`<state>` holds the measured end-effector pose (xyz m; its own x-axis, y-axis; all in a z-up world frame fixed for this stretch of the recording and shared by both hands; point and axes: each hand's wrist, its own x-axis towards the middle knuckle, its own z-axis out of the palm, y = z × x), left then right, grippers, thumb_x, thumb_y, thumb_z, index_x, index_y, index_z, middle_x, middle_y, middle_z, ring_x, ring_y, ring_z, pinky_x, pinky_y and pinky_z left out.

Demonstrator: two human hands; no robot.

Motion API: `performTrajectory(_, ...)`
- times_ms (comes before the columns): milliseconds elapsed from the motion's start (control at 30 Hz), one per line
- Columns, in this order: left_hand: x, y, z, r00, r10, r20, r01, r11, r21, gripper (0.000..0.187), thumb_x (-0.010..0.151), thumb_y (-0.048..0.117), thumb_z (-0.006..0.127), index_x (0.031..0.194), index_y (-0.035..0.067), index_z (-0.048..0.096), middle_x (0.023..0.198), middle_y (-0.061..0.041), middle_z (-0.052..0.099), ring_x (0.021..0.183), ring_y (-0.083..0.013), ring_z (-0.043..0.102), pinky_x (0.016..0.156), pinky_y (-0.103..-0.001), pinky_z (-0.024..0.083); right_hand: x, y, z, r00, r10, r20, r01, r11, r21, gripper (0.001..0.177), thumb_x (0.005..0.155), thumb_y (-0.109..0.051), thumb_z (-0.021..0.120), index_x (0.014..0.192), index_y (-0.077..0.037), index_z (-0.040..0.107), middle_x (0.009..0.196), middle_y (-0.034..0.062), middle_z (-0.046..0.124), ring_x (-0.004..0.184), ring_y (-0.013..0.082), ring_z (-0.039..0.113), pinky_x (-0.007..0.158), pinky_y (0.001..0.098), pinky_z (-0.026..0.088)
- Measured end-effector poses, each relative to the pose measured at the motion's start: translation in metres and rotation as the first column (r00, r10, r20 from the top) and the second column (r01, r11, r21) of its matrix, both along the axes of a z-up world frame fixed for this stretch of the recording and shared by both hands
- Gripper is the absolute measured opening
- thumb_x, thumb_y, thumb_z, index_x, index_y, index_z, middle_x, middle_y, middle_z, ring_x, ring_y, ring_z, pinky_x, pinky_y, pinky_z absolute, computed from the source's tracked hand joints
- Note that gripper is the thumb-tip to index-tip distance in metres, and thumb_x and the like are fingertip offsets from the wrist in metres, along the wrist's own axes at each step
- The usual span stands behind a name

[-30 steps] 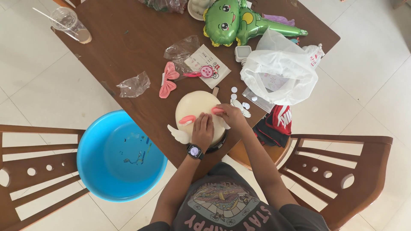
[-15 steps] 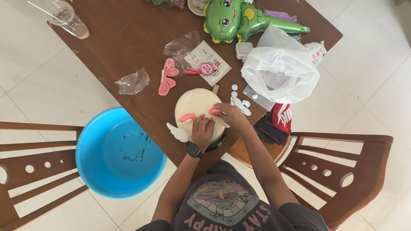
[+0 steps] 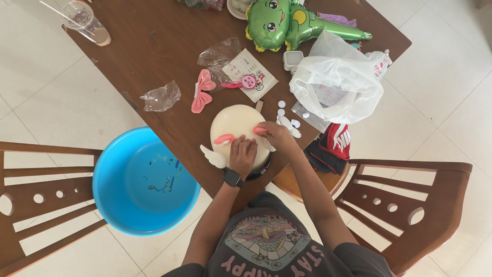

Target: The person decorates a white balloon by attaching white wing-shaped pieces and pink ear-shaped pieces to its surface. They peel backing from adhesive stickers and press each piece onto the balloon, adjusting positions as needed.

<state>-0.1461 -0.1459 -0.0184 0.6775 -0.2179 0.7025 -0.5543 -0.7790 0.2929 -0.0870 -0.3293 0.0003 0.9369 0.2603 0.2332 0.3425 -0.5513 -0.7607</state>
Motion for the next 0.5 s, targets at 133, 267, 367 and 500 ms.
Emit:
performTrajectory(133,0.001,-0.001,-0.001,1.000,0.015,0.022,-0.015,0.999,0.028,0.018,0.092,0.009,0.075,0.109,0.003,0.073,0.109,-0.011,0.061,0.116,-0.0332,0.062,0.097,-0.050,0.053,0.000,-0.003,0.013,0.993,-0.048,-0.107,0.060,0.992,0.109,0.033,0.085,-0.011,0.078,0.116,-0.006,0.070,0.109,0.0107,0.075,0.088,0.0274,0.076,0.077,0.0347,0.061)
performTrajectory(267,0.000,0.000,-0.006,1.000,0.006,0.002,-0.006,0.999,0.031,0.018,0.092,0.009,0.075,0.109,0.003,0.072,0.107,-0.011,0.061,0.116,-0.0333,0.062,0.098,-0.050,0.053,0.003,-0.012,0.023,0.999,-0.008,0.034,0.007,1.000,0.013,0.031,0.087,-0.014,0.080,0.116,-0.006,0.072,0.106,0.0107,0.076,0.092,0.0270,0.075,0.078,0.0342,0.059)
performTrajectory(367,0.001,-0.001,-0.006,1.000,0.020,0.009,-0.020,0.999,0.045,0.019,0.092,0.008,0.075,0.111,0.003,0.072,0.109,-0.011,0.061,0.117,-0.0331,0.062,0.099,-0.049,0.053,0.005,-0.016,0.023,0.997,0.067,0.031,-0.066,0.997,-0.046,0.032,0.084,-0.016,0.082,0.113,-0.008,0.073,0.105,0.0098,0.077,0.090,0.0264,0.075,0.078,0.0344,0.059)
performTrajectory(500,0.000,0.000,-0.009,1.000,0.005,0.001,-0.005,0.999,0.045,0.023,0.092,0.011,0.075,0.114,0.005,0.073,0.110,-0.010,0.061,0.117,-0.0332,0.061,0.099,-0.050,0.052,0.004,-0.011,0.012,0.989,0.113,0.097,-0.100,0.987,-0.123,0.036,0.082,-0.018,0.081,0.114,-0.007,0.071,0.104,0.0095,0.076,0.090,0.0281,0.073,0.077,0.0366,0.058)
